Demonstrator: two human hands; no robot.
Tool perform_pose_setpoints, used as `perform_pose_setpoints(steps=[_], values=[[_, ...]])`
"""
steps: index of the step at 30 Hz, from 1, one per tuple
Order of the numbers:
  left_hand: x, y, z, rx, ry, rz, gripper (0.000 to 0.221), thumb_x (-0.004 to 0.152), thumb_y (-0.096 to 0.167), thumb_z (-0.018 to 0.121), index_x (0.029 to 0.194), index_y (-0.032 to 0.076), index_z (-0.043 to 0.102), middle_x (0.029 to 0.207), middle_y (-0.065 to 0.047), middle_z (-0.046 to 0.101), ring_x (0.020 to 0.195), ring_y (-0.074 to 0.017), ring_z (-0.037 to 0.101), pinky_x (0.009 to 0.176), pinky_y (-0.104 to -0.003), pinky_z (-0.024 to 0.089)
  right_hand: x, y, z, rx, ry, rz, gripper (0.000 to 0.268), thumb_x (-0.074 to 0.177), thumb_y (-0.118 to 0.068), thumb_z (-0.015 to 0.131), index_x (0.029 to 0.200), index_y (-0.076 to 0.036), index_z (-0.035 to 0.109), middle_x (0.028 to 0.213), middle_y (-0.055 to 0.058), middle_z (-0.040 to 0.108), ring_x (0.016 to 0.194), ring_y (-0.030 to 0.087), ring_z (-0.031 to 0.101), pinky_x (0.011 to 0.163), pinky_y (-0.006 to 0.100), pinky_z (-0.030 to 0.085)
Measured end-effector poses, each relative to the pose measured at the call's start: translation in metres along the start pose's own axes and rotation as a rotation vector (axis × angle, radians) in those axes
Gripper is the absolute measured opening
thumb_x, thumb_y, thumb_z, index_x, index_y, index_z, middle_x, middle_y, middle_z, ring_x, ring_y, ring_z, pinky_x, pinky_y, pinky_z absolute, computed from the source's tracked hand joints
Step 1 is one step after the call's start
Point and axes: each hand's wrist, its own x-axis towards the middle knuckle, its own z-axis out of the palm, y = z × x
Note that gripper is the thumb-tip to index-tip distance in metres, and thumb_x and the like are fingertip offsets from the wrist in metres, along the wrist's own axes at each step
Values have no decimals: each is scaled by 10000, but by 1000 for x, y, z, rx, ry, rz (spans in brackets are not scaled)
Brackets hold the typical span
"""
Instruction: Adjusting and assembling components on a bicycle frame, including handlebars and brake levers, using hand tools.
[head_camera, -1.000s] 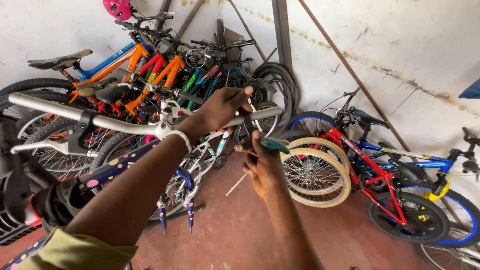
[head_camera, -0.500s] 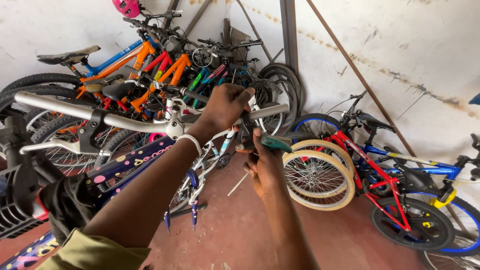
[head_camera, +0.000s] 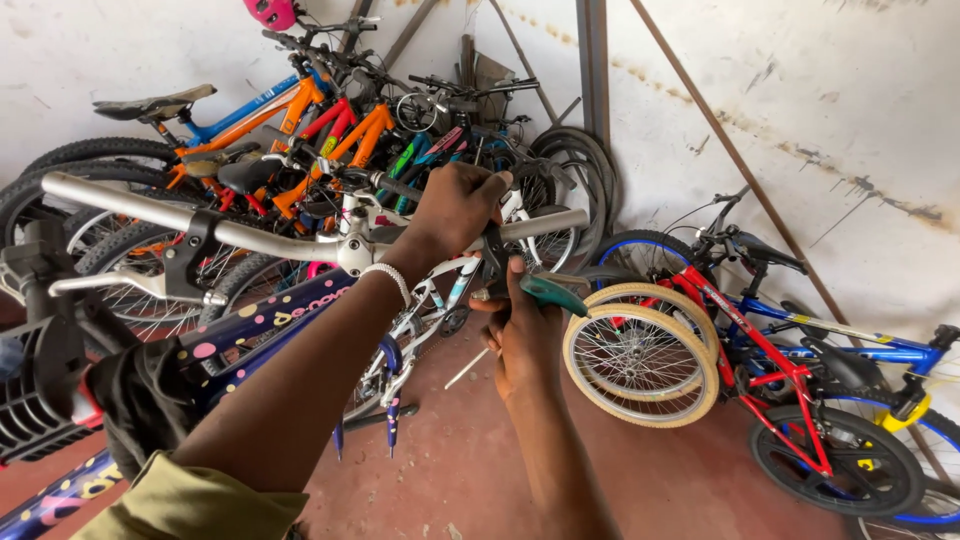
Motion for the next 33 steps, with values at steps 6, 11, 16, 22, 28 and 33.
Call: perform_pose_setpoints(steps=[6, 11, 16, 22, 28, 33], values=[[-3, 1, 2, 36, 33, 25, 389, 842, 157, 459, 498, 117, 636, 400, -65, 533, 344, -152, 429, 437, -259, 370, 3, 19, -4, 22, -94, 12, 459, 922, -389, 539, 914, 66, 601, 666, 237, 646, 345, 109, 301, 380, 217, 265], [-2, -1, 1, 51, 53, -46, 396, 844, 191, 464, 499, 140, 651, 421, -49, 554, 383, -158, 469, 460, -272, 394, 12, 29, -11, 55, -131, 10, 458, 933, -382, 525, 969, 67, 608, 639, 204, 635, 337, 106, 289, 375, 216, 265], [-2, -2, 4, 66, 116, -121, 420, 856, 265, 488, 482, 182, 660, 447, -27, 573, 420, -165, 512, 475, -274, 434, 3, 41, -21, 85, -92, 44, 401, 928, -387, 547, 838, -7, 639, 578, 152, 596, 366, 100, 289, 394, 226, 255], [-18, 18, 10, -22, 401, 120, 388, 889, 212, 474, 541, 109, 612, 455, -94, 550, 445, -217, 506, 511, -322, 435, 8, 65, -46, 107, 21, 177, 227, 904, -199, 617, 783, -8, 608, 560, 140, 564, 374, 133, 275, 393, 239, 258], [-41, 9, 18, 379, 441, 344, 269, 911, 211, 550, 704, 39, 537, 588, -148, 511, 556, -387, 560, 461, -439, 415, 12, 69, -65, 13, 54, 221, 123, 866, -78, 619, 784, 6, 583, 596, 137, 563, 407, 127, 350, 413, 235, 302], [-38, -5, 21, 455, 417, 263, 231, 868, 281, 593, 754, 94, 520, 614, -71, 487, 521, -333, 570, 433, -411, 428, 5, 73, -64, 29, -5, 262, 112, 835, -68, 652, 793, -39, 553, 636, 115, 564, 470, 122, 406, 450, 237, 335]])
